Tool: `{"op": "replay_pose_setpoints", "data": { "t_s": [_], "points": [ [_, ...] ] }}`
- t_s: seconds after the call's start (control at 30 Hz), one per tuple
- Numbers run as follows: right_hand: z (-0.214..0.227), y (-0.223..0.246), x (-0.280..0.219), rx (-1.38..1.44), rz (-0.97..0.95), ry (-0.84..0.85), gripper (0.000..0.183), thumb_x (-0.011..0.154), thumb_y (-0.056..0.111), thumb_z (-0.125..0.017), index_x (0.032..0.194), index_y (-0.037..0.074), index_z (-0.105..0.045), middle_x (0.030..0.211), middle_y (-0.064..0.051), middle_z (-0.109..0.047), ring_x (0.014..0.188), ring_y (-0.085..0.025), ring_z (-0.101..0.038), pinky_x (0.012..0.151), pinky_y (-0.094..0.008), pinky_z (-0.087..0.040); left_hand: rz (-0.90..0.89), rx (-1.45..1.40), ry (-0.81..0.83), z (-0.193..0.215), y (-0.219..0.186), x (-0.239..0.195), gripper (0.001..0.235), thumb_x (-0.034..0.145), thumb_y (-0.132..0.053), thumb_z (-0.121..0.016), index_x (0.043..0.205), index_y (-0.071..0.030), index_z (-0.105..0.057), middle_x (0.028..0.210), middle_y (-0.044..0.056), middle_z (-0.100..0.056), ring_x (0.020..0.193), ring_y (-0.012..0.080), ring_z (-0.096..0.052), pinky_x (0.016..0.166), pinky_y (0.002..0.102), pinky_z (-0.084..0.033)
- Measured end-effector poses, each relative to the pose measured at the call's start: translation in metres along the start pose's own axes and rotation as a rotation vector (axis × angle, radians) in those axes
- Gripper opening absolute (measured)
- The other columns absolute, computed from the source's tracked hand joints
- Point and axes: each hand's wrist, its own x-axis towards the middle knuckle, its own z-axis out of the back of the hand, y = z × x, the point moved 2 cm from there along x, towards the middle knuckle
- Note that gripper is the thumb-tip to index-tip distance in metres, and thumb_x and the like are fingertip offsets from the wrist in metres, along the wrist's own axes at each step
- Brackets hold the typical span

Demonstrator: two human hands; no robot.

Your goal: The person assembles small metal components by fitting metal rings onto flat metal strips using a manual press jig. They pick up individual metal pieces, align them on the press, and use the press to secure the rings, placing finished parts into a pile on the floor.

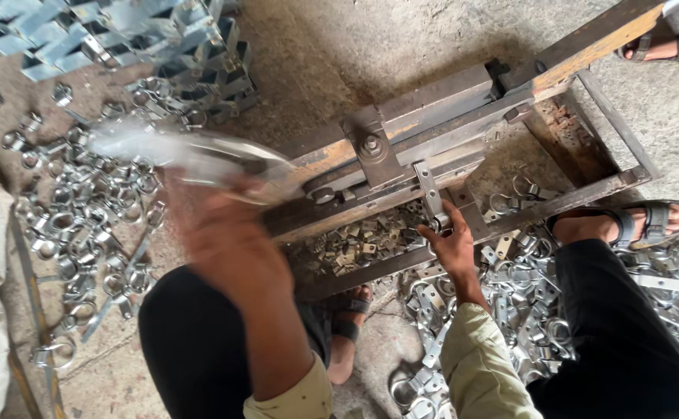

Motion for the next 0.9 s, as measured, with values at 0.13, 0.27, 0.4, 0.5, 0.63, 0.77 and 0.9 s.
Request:
{"op": "replay_pose_setpoints", "data": {
  "t_s": [0.13, 0.27, 0.4, 0.5, 0.63, 0.77, 0.9],
  "points": [
    [-0.002, 0.005, -0.005, -0.005, 0.112, -0.071, 0.071, 0.076, 0.017, -0.089, 0.140, 0.009, -0.059, 0.094, -0.005, -0.070, 0.073, -0.015, -0.065, 0.066, -0.030, -0.054, -0.126, -0.036, -0.247, 0.018, -0.006, 0.023, 0.052, 0.089, 0.002, -0.067, 0.137, -0.011, -0.050, 0.126, 0.010, -0.072, 0.093, 0.0136, -0.069, 0.075, 0.024, -0.060],
    [-0.002, 0.012, -0.011, -0.029, 0.064, -0.105, 0.070, 0.076, 0.019, -0.089, 0.138, 0.007, -0.059, 0.093, -0.007, -0.071, 0.075, -0.015, -0.065, 0.068, -0.031, -0.055, -0.086, 0.138, 0.016, 0.019, 0.064, -0.031, 0.008, 0.104, -0.008, -0.067, 0.111, -0.007, -0.063, 0.094, 0.007, -0.067, 0.072, 0.0090, -0.062, 0.062, 0.023, -0.054],
    [-0.009, 0.006, -0.015, -0.109, 0.009, -0.183, 0.067, 0.076, 0.017, -0.091, 0.136, 0.005, -0.062, 0.094, -0.016, -0.073, 0.077, -0.024, -0.065, 0.069, -0.036, -0.056, 0.247, 0.182, 0.365, 0.010, 0.159, -0.124, 0.016, 0.103, -0.019, -0.062, 0.111, -0.006, -0.064, 0.097, 0.005, -0.065, 0.078, 0.0088, -0.059, 0.066, 0.024, -0.051],
    [-0.011, -0.010, -0.011, -0.135, 0.253, -0.254, 0.064, 0.081, 0.016, -0.088, 0.135, 0.000, -0.058, 0.110, -0.017, -0.072, 0.092, -0.022, -0.072, 0.071, -0.032, -0.062, 0.324, 0.599, 0.599, 0.023, 0.212, -0.170, 0.014, 0.099, -0.018, -0.066, 0.105, -0.006, -0.065, 0.100, 0.007, -0.070, 0.089, 0.0140, -0.069, 0.073, 0.027, -0.058],
    [-0.012, -0.017, -0.007, -0.135, 0.338, -0.282, 0.062, 0.081, 0.014, -0.087, 0.135, 0.001, -0.060, 0.114, -0.018, -0.074, 0.094, -0.022, -0.074, 0.074, -0.031, -0.064, 0.510, 0.810, 0.479, 0.059, 0.257, -0.187, 0.032, 0.098, -0.033, -0.064, 0.112, -0.005, -0.061, 0.107, 0.010, -0.067, 0.097, 0.0196, -0.068, 0.077, 0.033, -0.058],
    [-0.009, 0.002, -0.015, -0.088, 0.283, -0.283, 0.065, 0.077, 0.012, -0.088, 0.136, 0.001, -0.063, 0.114, -0.019, -0.075, 0.090, -0.020, -0.074, 0.074, -0.032, -0.061, 0.665, 0.684, 0.430, 0.074, 0.280, -0.188, 0.048, 0.099, -0.045, -0.061, 0.122, -0.003, -0.059, 0.115, 0.014, -0.069, 0.108, 0.0250, -0.067, 0.094, 0.039, -0.053],
    [-0.012, 0.011, -0.010, -0.089, 0.088, -0.197, 0.064, 0.082, 0.013, -0.083, 0.141, 0.007, -0.062, 0.115, -0.013, -0.078, 0.066, -0.017, -0.064, 0.054, -0.031, -0.053, 0.731, 0.532, 0.475, 0.072, 0.282, -0.189, 0.056, 0.098, -0.050, -0.060, 0.126, -0.002, -0.057, 0.119, 0.015, -0.067, 0.113, 0.0259, -0.064, 0.099, 0.040, -0.050]
  ]
}}
